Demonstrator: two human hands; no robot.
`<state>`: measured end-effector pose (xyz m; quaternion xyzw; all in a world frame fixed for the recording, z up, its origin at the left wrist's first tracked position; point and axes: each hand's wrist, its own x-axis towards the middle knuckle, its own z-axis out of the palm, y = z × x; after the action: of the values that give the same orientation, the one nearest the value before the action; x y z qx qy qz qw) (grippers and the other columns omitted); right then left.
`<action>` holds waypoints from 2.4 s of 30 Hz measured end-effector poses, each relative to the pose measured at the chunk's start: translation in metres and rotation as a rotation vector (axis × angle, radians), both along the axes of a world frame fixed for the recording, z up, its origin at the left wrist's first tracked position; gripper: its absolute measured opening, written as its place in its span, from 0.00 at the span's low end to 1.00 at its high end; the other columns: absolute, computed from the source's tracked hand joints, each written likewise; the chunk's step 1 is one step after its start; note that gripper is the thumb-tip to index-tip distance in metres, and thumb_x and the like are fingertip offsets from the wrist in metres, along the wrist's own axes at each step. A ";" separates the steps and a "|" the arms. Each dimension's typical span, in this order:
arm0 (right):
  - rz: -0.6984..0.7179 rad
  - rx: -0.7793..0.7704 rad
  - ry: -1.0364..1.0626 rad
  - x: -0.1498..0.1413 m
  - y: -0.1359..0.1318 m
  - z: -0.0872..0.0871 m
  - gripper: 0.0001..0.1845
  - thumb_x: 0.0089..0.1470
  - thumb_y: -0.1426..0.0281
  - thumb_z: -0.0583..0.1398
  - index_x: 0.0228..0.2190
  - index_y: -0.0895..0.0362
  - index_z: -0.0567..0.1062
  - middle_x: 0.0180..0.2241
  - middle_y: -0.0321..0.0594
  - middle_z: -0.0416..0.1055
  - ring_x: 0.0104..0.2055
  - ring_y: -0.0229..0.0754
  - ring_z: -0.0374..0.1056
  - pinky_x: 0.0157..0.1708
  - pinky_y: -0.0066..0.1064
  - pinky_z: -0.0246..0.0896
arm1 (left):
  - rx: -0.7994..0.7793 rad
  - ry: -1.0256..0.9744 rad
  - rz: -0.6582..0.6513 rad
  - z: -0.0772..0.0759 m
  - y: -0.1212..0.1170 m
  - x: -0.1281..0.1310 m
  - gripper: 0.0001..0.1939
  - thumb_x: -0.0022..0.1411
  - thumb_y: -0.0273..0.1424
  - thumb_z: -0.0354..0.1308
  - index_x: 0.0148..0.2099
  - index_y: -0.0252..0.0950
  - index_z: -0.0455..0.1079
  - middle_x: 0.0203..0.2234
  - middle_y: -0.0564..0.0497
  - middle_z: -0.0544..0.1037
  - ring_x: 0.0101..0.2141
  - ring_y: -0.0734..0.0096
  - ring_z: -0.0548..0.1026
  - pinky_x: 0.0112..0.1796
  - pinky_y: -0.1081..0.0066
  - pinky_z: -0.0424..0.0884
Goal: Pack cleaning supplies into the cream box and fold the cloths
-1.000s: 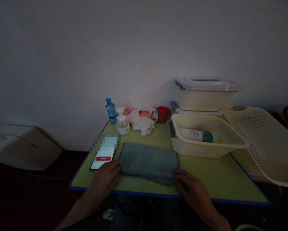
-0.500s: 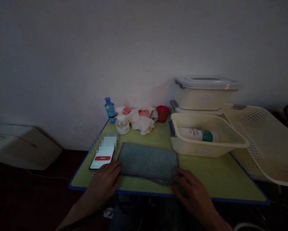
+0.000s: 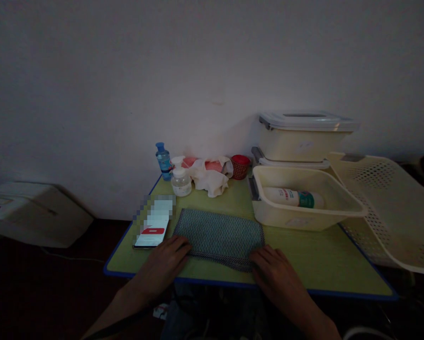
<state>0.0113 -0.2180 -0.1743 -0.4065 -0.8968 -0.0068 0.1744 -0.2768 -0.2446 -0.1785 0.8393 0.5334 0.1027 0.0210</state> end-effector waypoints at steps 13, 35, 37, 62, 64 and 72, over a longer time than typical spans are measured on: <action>0.048 0.114 0.106 0.000 -0.005 0.003 0.11 0.49 0.82 0.51 0.31 0.57 0.69 0.32 0.40 0.70 0.33 0.41 0.65 0.33 0.33 0.57 | -0.080 -0.047 0.031 0.000 0.000 -0.002 0.13 0.61 0.22 0.45 0.42 0.37 0.70 0.42 0.48 0.71 0.41 0.66 0.71 0.41 0.65 0.70; 0.057 0.079 -0.106 0.007 0.002 -0.003 0.14 0.41 0.86 0.51 0.26 0.56 0.66 0.29 0.38 0.68 0.28 0.39 0.63 0.29 0.30 0.54 | -0.062 0.091 0.018 0.002 0.004 -0.008 0.12 0.58 0.17 0.46 0.37 0.35 0.67 0.40 0.47 0.70 0.40 0.64 0.69 0.39 0.64 0.68; 0.044 0.064 -0.107 0.008 0.001 -0.002 0.13 0.41 0.85 0.52 0.26 0.56 0.66 0.29 0.38 0.68 0.27 0.39 0.63 0.29 0.30 0.54 | -0.051 0.103 0.018 0.001 0.005 -0.007 0.12 0.58 0.16 0.46 0.36 0.35 0.67 0.39 0.47 0.70 0.39 0.63 0.69 0.38 0.64 0.68; -0.219 -0.198 1.120 0.016 0.023 0.052 0.15 0.41 0.63 0.65 0.31 0.55 0.70 0.24 0.37 0.74 0.26 0.40 0.72 0.26 0.30 0.71 | 0.056 -1.176 0.494 0.058 0.025 -0.014 0.17 0.39 0.36 0.65 0.33 0.33 0.70 0.25 0.52 0.74 0.26 0.71 0.73 0.24 0.76 0.69; -0.229 -0.209 1.113 0.016 0.023 0.055 0.16 0.40 0.62 0.66 0.30 0.56 0.70 0.24 0.37 0.75 0.26 0.41 0.73 0.26 0.30 0.72 | 0.040 -1.222 0.512 0.059 0.025 -0.015 0.16 0.37 0.36 0.65 0.30 0.33 0.70 0.25 0.51 0.74 0.25 0.72 0.72 0.23 0.77 0.67; -0.230 -0.088 1.012 0.017 0.024 0.054 0.13 0.43 0.60 0.63 0.26 0.56 0.70 0.24 0.38 0.74 0.26 0.41 0.72 0.27 0.31 0.72 | 0.047 -1.190 0.481 0.055 0.024 -0.017 0.11 0.38 0.35 0.65 0.25 0.33 0.74 0.22 0.50 0.76 0.25 0.71 0.72 0.23 0.76 0.68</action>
<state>0.0284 -0.1936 -0.1200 -0.4617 -0.6491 0.2093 0.5672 -0.2940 -0.2203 -0.1232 0.4961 0.6015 0.5643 0.2714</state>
